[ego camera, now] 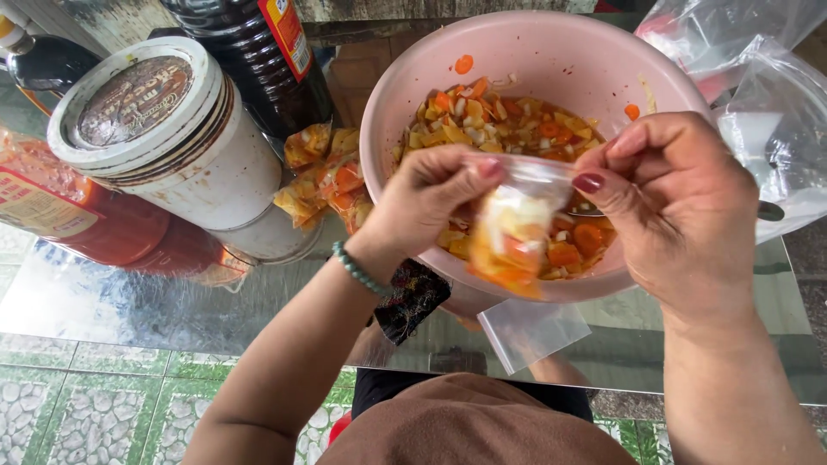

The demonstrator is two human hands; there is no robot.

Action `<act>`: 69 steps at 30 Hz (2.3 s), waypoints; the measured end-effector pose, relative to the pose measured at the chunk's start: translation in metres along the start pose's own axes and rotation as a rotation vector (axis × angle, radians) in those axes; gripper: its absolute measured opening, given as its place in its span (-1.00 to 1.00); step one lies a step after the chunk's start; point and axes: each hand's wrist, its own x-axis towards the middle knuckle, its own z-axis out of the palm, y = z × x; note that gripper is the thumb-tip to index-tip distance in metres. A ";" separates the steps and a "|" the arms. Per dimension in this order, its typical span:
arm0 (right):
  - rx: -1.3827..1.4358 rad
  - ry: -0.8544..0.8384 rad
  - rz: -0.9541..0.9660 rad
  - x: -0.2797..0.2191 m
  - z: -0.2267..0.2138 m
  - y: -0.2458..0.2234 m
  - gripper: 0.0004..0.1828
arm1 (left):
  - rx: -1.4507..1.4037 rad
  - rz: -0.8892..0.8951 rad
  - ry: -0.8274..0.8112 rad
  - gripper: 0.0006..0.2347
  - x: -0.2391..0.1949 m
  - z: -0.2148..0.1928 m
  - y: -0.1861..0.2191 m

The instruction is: Packing pickled vegetables from a large bowl into small plastic bags.

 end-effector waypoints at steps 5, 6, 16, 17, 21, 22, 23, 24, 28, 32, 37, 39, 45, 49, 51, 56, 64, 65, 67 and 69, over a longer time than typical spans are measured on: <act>-0.368 -0.105 -0.204 -0.008 -0.032 0.018 -0.89 | -0.035 0.186 0.440 -0.82 -0.010 -0.062 0.020; -0.510 -0.173 -0.188 -0.012 -0.039 0.026 -0.94 | -0.095 0.236 0.586 -0.84 -0.012 -0.073 0.029; -1.018 -0.539 0.534 0.027 -0.009 0.078 -0.83 | 0.740 0.153 0.977 -0.75 -0.029 -0.156 -0.021; -1.062 -0.617 0.515 0.031 -0.006 0.082 -0.82 | 0.696 0.302 0.955 -0.78 -0.029 -0.164 -0.032; -1.153 -0.710 0.477 0.056 0.007 0.095 -0.78 | 0.781 0.033 1.065 -0.78 -0.039 -0.145 -0.024; -1.154 -0.710 0.477 0.061 0.010 0.104 -0.78 | 0.780 0.034 1.065 -0.78 -0.041 -0.149 -0.031; -1.166 -0.746 0.516 0.066 0.012 0.112 -0.78 | 0.873 0.188 1.063 -0.75 -0.044 -0.154 -0.039; -1.178 -0.782 0.555 0.071 0.015 0.121 -0.78 | 0.966 0.344 1.053 -0.70 -0.046 -0.158 -0.046; -1.146 -0.752 0.459 0.072 0.027 0.159 -0.73 | 0.975 0.525 1.113 -0.77 -0.061 -0.128 -0.061; -1.169 -0.637 0.533 0.064 0.035 0.172 -0.71 | 0.869 0.436 1.105 -0.92 -0.085 -0.071 -0.088; -1.078 -0.656 0.568 0.070 0.018 0.198 -0.75 | 0.818 0.354 0.908 -0.87 -0.118 -0.007 -0.129; -0.702 -0.683 0.466 0.078 0.008 0.216 -0.86 | 0.620 0.246 0.806 -0.88 -0.129 0.004 -0.156; 0.057 -0.465 0.561 0.084 -0.007 0.149 -0.89 | 0.980 0.183 0.063 -0.83 -0.110 0.039 -0.152; 0.184 -0.476 0.543 0.074 -0.010 0.146 -0.86 | 1.149 0.353 0.032 -0.69 -0.087 0.063 -0.164; -0.471 -0.492 0.234 0.070 -0.010 0.147 -0.92 | 1.318 0.079 -0.027 -0.42 -0.073 0.072 -0.157; -0.369 -0.448 0.259 0.064 -0.004 0.129 -0.90 | 1.397 -0.158 -0.112 -0.49 -0.070 0.071 -0.163; -0.157 -0.319 -0.293 0.018 0.010 0.021 -0.84 | 1.166 -0.184 0.017 -0.85 -0.081 0.053 -0.165; -0.126 -0.302 -0.353 0.015 0.010 0.016 -0.83 | 1.120 -0.039 0.068 -0.87 -0.088 0.048 -0.160; -0.096 -0.283 -0.410 0.014 0.008 0.011 -0.82 | 1.071 0.104 0.116 -0.86 -0.100 0.037 -0.149; -0.097 -0.244 -0.419 0.015 0.002 0.012 -0.83 | 1.019 0.077 0.066 -0.82 -0.106 0.025 -0.139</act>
